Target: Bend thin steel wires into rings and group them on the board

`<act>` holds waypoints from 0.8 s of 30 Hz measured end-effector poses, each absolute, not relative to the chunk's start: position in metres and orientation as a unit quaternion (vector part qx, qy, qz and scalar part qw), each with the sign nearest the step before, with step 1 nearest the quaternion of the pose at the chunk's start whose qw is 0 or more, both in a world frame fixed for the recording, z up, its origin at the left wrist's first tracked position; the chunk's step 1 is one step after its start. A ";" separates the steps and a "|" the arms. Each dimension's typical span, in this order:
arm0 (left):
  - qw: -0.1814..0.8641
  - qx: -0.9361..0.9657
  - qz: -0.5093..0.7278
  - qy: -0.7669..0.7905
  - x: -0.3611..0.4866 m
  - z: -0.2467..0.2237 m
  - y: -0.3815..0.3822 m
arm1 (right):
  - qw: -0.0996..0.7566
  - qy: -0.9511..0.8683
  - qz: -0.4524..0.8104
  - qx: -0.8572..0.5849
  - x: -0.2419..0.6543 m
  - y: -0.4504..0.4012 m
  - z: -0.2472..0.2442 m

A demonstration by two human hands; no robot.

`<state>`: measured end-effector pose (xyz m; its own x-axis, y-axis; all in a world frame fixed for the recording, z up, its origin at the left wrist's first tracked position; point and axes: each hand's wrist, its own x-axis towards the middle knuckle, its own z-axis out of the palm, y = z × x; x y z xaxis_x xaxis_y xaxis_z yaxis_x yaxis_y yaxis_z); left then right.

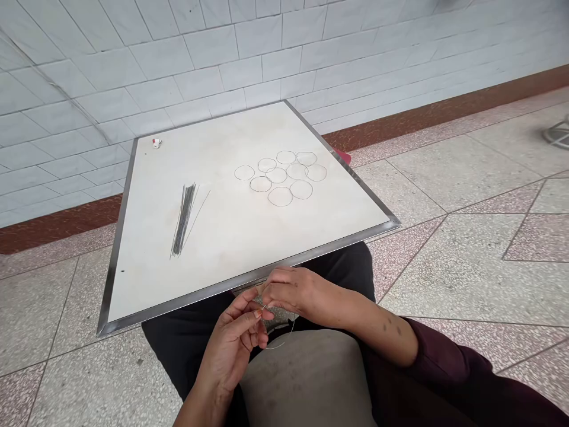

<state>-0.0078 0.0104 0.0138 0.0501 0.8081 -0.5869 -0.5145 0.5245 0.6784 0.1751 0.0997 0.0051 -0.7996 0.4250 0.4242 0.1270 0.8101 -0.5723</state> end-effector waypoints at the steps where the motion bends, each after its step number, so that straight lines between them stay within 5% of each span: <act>1: 0.710 0.146 0.464 0.509 -0.008 0.014 0.010 | 0.275 -0.908 0.277 -0.150 0.176 0.100 0.006; 24: 0.689 0.221 0.441 0.531 -0.010 0.017 0.011 | 0.254 -0.923 0.264 -0.116 0.172 0.103 0.008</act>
<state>-0.0097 0.0114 0.0172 0.0483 0.8425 -0.5366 -0.3733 0.5135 0.7727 0.1724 0.1032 0.0081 -0.8446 0.3472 0.4076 0.0796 0.8343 -0.5456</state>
